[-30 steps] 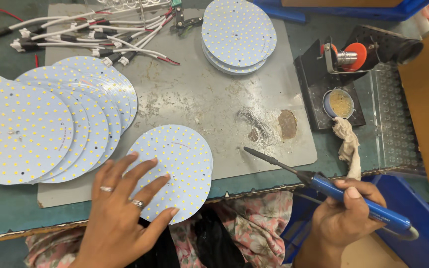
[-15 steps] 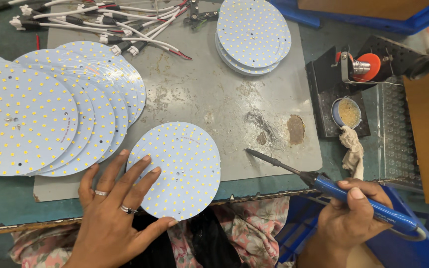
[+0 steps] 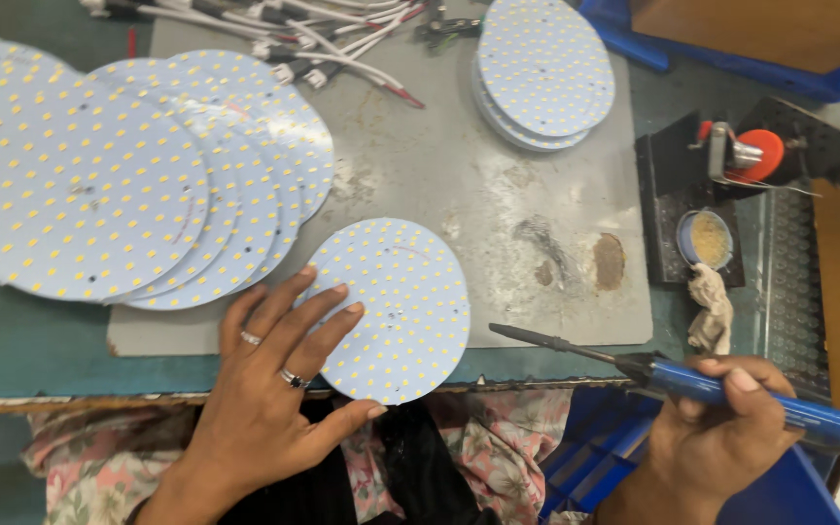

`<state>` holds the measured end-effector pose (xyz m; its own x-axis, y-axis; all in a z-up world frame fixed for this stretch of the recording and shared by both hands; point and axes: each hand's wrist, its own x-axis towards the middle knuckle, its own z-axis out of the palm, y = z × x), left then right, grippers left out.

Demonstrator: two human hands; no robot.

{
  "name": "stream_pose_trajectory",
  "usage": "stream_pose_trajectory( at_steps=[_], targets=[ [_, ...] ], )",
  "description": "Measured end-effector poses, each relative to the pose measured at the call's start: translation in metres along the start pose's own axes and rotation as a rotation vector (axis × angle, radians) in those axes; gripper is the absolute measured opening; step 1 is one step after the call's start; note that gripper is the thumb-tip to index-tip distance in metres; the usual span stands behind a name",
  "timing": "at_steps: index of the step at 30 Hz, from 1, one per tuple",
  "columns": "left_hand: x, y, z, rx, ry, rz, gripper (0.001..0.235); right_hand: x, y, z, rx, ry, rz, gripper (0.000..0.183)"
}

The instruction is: The person uses a soldering iron to apply solder to multiple contact points on circular LED modules. They then handle a bundle of thin wires, separating and preparing them for connection.

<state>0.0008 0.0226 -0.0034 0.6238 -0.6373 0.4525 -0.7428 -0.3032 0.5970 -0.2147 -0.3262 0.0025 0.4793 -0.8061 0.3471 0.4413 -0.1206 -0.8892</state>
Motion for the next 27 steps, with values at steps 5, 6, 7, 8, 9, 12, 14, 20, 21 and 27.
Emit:
stream_pose_trajectory(
  at_steps=[5, 6, 7, 8, 9, 12, 14, 20, 21, 27],
  targets=[
    [-0.007, -0.006, -0.003, -0.155, 0.096, 0.044, 0.065, 0.001, -0.002, 0.03, 0.156, 0.062, 0.109, 0.021],
    [-0.008, -0.007, -0.004, -0.189, 0.122, 0.057, 0.061, 0.001, -0.001, 0.037, 0.153, 0.019, 0.097, 0.021],
    [-0.01, -0.008, -0.004, -0.202, 0.14, 0.062, 0.057, 0.001, -0.001, 0.044, 0.127, -0.015, 0.074, 0.021],
    [-0.011, -0.008, -0.005, -0.217, 0.157, 0.067, 0.054, 0.002, 0.001, 0.051, 0.108, -0.049, 0.051, 0.02],
    [-0.012, -0.01, -0.005, -0.233, 0.174, 0.073, 0.05, 0.002, 0.003, 0.057, 0.066, -0.074, 0.017, 0.018],
    [-0.015, -0.013, -0.006, -0.219, 0.176, 0.122, 0.039, 0.002, 0.005, 0.073, -0.059, -0.125, -0.083, 0.016],
    [-0.016, -0.015, -0.005, -0.193, 0.172, 0.162, 0.037, 0.001, 0.004, 0.081, -0.112, -0.141, -0.121, 0.016],
    [-0.018, -0.019, -0.003, -0.185, 0.179, 0.222, 0.036, 0.001, -0.005, 0.099, -0.176, -0.171, -0.107, 0.019],
    [-0.019, -0.02, -0.003, -0.189, 0.18, 0.224, 0.035, 0.0, -0.006, 0.101, -0.194, -0.178, -0.113, 0.017],
    [-0.022, -0.022, -0.001, -0.192, 0.19, 0.233, 0.032, -0.001, -0.003, 0.104, -0.209, -0.158, -0.147, 0.013]
  ],
)
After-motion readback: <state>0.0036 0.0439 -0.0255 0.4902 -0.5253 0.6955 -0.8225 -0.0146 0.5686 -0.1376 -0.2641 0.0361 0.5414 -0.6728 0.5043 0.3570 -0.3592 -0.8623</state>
